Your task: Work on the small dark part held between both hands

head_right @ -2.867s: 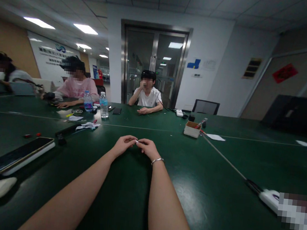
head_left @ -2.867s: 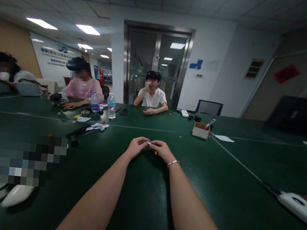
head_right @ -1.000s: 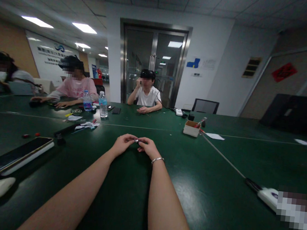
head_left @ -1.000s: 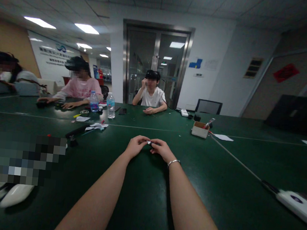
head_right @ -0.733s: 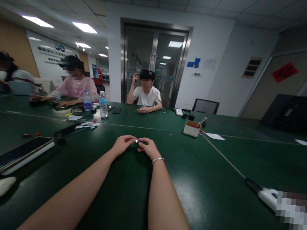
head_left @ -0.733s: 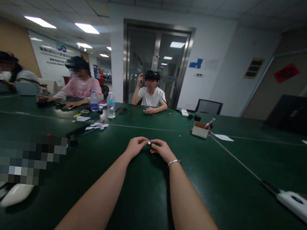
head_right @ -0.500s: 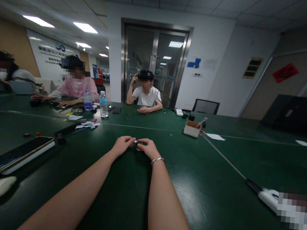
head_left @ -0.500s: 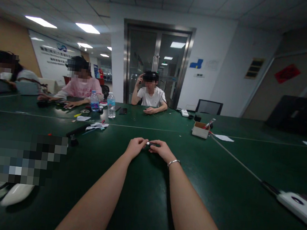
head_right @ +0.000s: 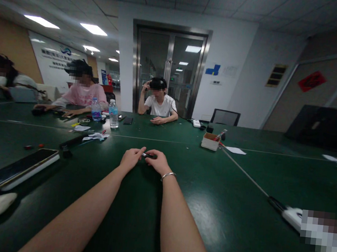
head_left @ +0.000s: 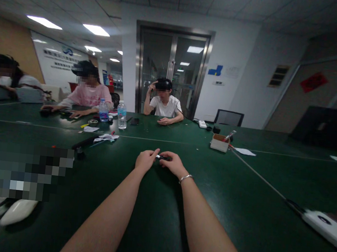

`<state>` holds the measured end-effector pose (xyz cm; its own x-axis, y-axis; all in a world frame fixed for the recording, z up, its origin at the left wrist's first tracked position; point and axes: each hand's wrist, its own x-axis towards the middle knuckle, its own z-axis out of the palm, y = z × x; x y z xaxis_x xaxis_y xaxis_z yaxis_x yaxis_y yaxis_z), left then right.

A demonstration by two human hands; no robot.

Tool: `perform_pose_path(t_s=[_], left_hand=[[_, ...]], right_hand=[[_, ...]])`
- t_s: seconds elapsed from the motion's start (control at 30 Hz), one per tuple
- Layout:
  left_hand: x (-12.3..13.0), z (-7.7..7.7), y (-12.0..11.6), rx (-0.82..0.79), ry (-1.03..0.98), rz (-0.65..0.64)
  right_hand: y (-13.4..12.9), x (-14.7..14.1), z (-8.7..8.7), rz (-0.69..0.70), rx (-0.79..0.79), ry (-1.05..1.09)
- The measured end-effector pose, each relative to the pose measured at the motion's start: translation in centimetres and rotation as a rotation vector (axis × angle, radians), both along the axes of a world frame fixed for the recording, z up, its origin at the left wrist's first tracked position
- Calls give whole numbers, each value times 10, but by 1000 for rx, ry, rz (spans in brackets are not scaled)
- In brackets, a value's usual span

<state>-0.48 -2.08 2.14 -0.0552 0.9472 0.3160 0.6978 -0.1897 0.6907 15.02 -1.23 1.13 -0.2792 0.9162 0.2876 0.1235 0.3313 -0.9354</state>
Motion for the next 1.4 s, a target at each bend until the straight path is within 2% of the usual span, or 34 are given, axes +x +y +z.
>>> perform_pose_path(t_s=[0.17,0.3,0.37,0.43,0.63,0.8,0.97,1.1,1.3,1.4], left_hand=[[-1,-8,6,-32,-52,-63],[2,-14,13,128,-281,-269],[5,-16,15,201,-338,-386],[7,-17,17,218,-347,-433],[4,-13,13,133,-317,-377],[2,-12,9,50,-170,-289],[2,-12,9,2,-7,-217],[4,-12,10,-14,15,-208],[3,-13,12,-14,-38,-146],[1,-16,16,-16,-93,-123]], right_hand=[[1,1,-3,-40,-17,16],[2,6,-4,-84,-95,120],[3,9,-3,-73,-121,163],[2,10,-3,-58,-128,176],[4,10,-5,-73,-21,82],[9,10,-11,-140,129,-76],[12,5,-15,-119,102,-103],[13,4,-15,-115,114,-170],[11,6,-14,-313,164,-310],[10,7,-13,-321,107,-343]])
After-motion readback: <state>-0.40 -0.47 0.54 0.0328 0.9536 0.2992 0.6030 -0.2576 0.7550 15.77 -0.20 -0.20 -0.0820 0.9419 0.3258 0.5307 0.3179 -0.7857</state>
